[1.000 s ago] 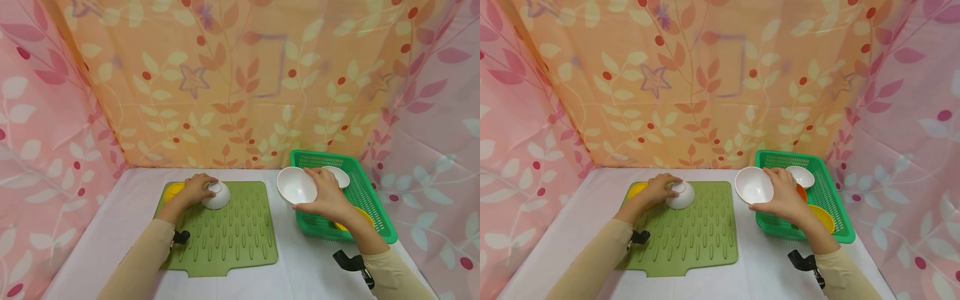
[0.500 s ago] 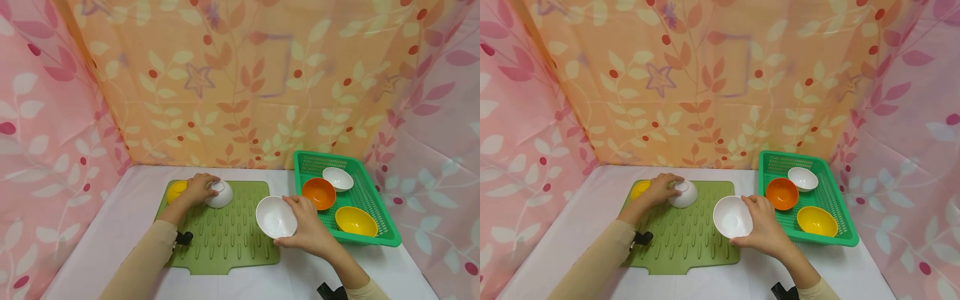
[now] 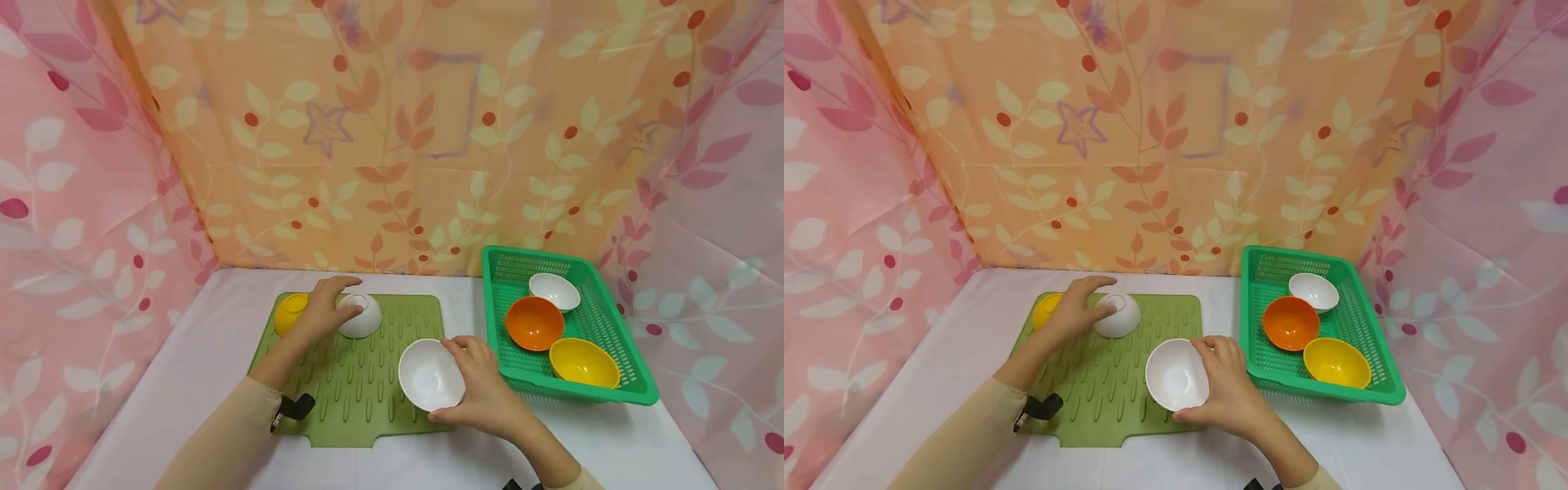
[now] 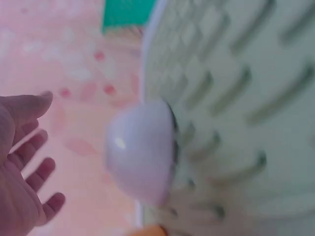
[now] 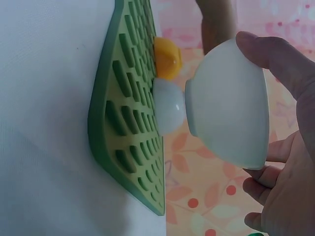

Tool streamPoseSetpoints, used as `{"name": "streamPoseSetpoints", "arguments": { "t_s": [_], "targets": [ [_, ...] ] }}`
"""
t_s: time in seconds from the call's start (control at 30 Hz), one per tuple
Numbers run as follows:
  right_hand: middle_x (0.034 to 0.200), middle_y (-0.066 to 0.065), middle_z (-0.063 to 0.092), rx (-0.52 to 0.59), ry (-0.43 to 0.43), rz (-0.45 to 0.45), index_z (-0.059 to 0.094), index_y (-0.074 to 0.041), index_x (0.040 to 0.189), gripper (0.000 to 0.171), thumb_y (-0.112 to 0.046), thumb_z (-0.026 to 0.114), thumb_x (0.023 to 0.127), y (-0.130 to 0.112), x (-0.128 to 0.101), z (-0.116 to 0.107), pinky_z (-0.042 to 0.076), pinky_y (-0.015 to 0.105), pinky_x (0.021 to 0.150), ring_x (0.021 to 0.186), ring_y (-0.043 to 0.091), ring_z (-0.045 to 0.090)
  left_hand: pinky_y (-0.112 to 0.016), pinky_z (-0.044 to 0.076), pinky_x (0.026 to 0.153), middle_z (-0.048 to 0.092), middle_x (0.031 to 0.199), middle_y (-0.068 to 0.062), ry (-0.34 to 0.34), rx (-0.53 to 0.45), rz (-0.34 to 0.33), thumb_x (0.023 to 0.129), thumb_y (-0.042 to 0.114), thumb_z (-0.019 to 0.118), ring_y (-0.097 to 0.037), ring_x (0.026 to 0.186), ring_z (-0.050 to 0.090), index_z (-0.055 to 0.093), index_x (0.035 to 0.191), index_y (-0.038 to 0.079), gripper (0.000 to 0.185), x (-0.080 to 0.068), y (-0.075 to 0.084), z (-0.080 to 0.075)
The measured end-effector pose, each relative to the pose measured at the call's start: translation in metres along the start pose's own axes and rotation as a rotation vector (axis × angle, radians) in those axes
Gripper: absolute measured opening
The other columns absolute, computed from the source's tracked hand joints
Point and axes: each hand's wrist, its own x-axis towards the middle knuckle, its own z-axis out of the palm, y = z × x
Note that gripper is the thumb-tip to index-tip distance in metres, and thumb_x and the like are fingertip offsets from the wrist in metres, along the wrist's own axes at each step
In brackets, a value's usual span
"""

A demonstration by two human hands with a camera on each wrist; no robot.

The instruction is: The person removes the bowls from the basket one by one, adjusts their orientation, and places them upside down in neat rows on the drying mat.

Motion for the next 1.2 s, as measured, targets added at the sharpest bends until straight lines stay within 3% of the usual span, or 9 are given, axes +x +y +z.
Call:
{"name": "streamPoseSetpoints", "arguments": {
  "t_s": [0.13,0.27,0.43,0.57,0.7,0.87,1.03,1.2],
  "targets": [
    [0.136,0.003,0.046,0.003,0.008,-0.031,0.053,-0.012,0.145,0.114,-0.049,0.101,0.05,0.0,0.002,0.005,0.036,0.058,0.106,0.134,0.026,0.034,-0.06,0.039,0.111,0.059,0.144,-0.009,-0.035,-0.106,-0.018,0.094,0.028,0.077,-0.035,0.137,0.048,0.062,0.14,0.015,0.051,-0.022,0.029,-0.005],
    [0.136,0.004,0.046,-0.005,0.019,-0.055,0.053,-0.012,0.145,0.113,-0.051,0.1,0.05,-0.001,0.004,0.008,0.036,0.057,0.105,0.134,0.027,0.034,-0.059,0.041,0.11,0.062,0.14,-0.006,-0.119,-0.186,-0.064,0.094,0.029,0.076,-0.032,0.133,0.054,0.063,0.138,0.017,0.047,-0.045,0.052,0.004],
    [0.136,0.004,0.046,-0.006,0.018,-0.073,0.053,-0.012,0.146,0.113,-0.052,0.1,0.051,-0.001,0.005,0.01,0.032,0.056,0.107,0.133,0.025,0.035,-0.055,0.041,0.108,0.062,0.139,0.001,-0.22,-0.269,-0.121,0.093,0.034,0.076,-0.027,0.131,0.054,0.062,0.139,0.022,0.049,-0.072,0.067,0.021],
    [0.136,0.001,0.046,0.009,0.011,-0.082,0.052,-0.014,0.147,0.113,-0.053,0.1,0.051,-0.003,0.005,0.011,0.03,0.055,0.108,0.132,0.022,0.035,-0.056,0.041,0.108,0.06,0.142,-0.002,-0.247,-0.344,-0.154,0.092,0.037,0.077,-0.028,0.131,0.053,0.058,0.141,0.018,0.056,-0.085,0.075,0.03],
    [0.136,0.0,0.046,0.024,0.014,-0.096,0.052,-0.015,0.147,0.113,-0.051,0.1,0.051,-0.005,0.005,0.01,0.03,0.056,0.108,0.132,0.02,0.034,-0.058,0.041,0.107,0.058,0.144,-0.006,-0.27,-0.437,-0.191,0.092,0.035,0.077,-0.033,0.131,0.053,0.054,0.145,0.013,0.061,-0.089,0.078,0.034],
    [0.136,-0.001,0.045,0.028,0.022,-0.117,0.052,-0.015,0.147,0.114,-0.05,0.1,0.051,-0.005,0.006,0.01,0.03,0.056,0.108,0.132,0.02,0.034,-0.057,0.043,0.108,0.056,0.145,-0.01,-0.315,-0.534,-0.233,0.094,0.031,0.077,-0.036,0.133,0.052,0.049,0.148,0.006,0.066,-0.089,0.071,0.041],
    [0.141,0.004,0.043,0.021,0.056,-0.139,0.05,-0.012,0.149,0.116,-0.05,0.1,0.052,-0.003,0.006,0.011,0.027,0.061,0.111,0.139,0.029,0.029,-0.049,0.05,0.103,0.063,0.136,-0.01,-0.376,-0.585,-0.232,0.095,0.031,0.075,-0.03,0.127,0.057,0.052,0.145,0.003,0.062,-0.087,0.062,0.049],
    [0.143,0.008,0.04,-0.009,0.119,-0.193,0.045,-0.01,0.152,0.12,-0.049,0.1,0.053,-0.002,0.005,0.012,0.022,0.065,0.114,0.142,0.034,0.026,-0.048,0.05,0.104,0.066,0.132,-0.013,-0.468,-0.719,-0.248,0.099,0.03,0.07,-0.025,0.12,0.063,0.052,0.143,-0.002,0.057,-0.086,0.06,0.05]
  ]
}}
